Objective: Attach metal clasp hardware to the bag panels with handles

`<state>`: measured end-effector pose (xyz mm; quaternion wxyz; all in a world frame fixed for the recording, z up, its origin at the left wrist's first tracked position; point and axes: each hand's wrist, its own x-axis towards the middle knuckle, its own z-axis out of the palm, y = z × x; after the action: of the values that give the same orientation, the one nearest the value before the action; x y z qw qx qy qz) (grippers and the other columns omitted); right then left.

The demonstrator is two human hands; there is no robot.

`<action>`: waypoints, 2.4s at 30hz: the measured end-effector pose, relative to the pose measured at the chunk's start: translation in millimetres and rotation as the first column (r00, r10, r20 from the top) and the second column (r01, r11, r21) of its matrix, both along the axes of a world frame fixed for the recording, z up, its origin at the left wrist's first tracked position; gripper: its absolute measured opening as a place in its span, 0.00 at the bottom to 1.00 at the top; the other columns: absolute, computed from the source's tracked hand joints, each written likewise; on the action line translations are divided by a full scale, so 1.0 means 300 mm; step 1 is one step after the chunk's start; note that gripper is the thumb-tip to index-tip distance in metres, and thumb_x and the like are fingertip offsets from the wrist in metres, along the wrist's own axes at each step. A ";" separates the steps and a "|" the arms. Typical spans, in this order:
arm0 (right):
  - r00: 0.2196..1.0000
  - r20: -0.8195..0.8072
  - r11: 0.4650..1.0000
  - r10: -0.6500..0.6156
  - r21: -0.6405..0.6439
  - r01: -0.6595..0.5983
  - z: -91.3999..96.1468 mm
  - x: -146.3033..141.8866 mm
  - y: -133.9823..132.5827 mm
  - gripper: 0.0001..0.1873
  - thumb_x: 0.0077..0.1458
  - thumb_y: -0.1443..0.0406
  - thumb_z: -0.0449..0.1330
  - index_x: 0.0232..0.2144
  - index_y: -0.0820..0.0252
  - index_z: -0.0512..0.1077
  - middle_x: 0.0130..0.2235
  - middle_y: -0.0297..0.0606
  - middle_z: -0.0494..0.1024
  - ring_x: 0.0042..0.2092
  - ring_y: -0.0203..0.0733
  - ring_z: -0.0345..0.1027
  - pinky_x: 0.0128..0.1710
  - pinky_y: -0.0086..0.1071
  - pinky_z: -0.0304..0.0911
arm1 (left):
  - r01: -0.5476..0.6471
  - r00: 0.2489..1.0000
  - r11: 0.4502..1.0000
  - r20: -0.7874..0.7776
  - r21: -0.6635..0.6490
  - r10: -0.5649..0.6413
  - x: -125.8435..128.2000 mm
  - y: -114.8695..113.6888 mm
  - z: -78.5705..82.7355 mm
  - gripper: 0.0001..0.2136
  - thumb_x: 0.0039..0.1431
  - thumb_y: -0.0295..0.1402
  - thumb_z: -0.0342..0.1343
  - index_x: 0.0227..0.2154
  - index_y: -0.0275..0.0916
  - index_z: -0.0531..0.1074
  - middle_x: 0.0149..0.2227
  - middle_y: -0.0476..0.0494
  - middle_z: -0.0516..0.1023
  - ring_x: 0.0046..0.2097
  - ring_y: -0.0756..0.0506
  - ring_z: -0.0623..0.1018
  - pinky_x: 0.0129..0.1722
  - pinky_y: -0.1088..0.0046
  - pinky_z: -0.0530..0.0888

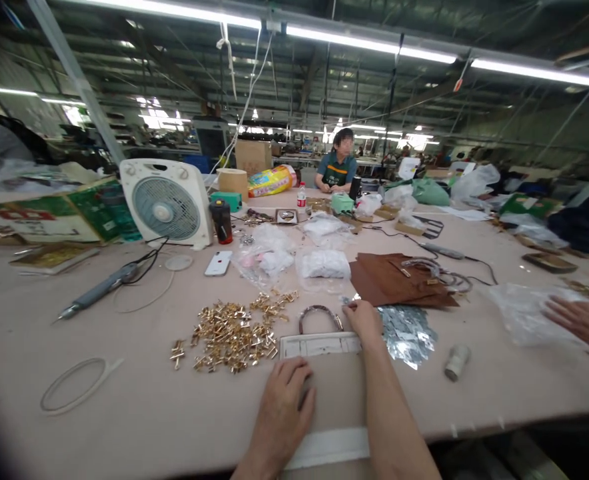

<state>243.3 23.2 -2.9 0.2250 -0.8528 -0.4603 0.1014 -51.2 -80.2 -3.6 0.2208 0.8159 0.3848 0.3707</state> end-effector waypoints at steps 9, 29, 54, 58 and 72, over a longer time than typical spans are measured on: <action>0.999 0.047 0.997 0.022 -0.078 -0.018 -0.035 0.042 0.032 0.14 0.58 0.57 0.64 0.42 0.56 0.85 0.45 0.47 0.86 0.48 0.54 0.80 0.46 0.36 0.67 | -0.230 0.959 0.971 0.152 -0.066 0.238 -0.006 0.057 -0.036 0.29 0.56 0.20 0.57 0.61 0.42 0.64 0.63 0.36 0.68 0.67 0.35 0.66 0.67 0.44 0.67; 0.997 0.045 0.998 0.058 -0.039 -0.056 -0.013 0.017 0.047 0.11 0.52 0.57 0.67 0.33 0.55 0.86 0.37 0.47 0.86 0.44 0.53 0.80 0.42 0.34 0.68 | 0.020 0.986 0.996 -0.168 0.082 -0.006 0.144 0.206 0.019 0.18 0.57 0.43 0.71 0.48 0.47 0.77 0.51 0.45 0.79 0.54 0.36 0.75 0.55 0.52 0.70; 0.854 -0.389 0.693 0.345 0.720 0.048 0.032 -0.279 -0.173 0.21 0.61 0.47 0.63 0.41 0.59 0.73 0.33 0.36 0.76 0.30 0.39 0.68 0.30 0.31 0.64 | 0.085 0.996 0.996 -0.025 -0.007 -0.086 0.118 0.244 0.010 0.06 0.68 0.36 0.61 0.41 0.48 0.83 0.49 0.48 0.82 0.51 0.42 0.77 0.53 0.60 0.71; 0.859 -0.386 0.709 0.335 0.704 0.040 0.006 -0.290 -0.193 0.20 0.61 0.47 0.64 0.41 0.58 0.73 0.35 0.38 0.78 0.32 0.41 0.69 0.32 0.32 0.65 | 0.063 0.994 0.997 -0.094 0.032 -0.060 0.125 0.232 0.027 0.07 0.70 0.35 0.57 0.39 0.46 0.81 0.48 0.47 0.82 0.50 0.42 0.76 0.49 0.60 0.70; 0.890 -0.242 0.699 0.386 0.706 -0.111 0.004 -0.296 -0.204 0.15 0.62 0.52 0.65 0.39 0.58 0.80 0.39 0.41 0.81 0.41 0.45 0.75 0.41 0.36 0.70 | 0.011 0.995 0.999 -0.103 -0.036 -0.015 0.138 0.231 0.045 0.07 0.69 0.33 0.57 0.34 0.44 0.77 0.41 0.47 0.82 0.47 0.41 0.76 0.48 0.60 0.69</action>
<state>154.5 -38.2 -1.8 0.5853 -0.6050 -0.5268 0.1174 -9.9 -10.7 9.8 0.2174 0.8325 0.3967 0.3198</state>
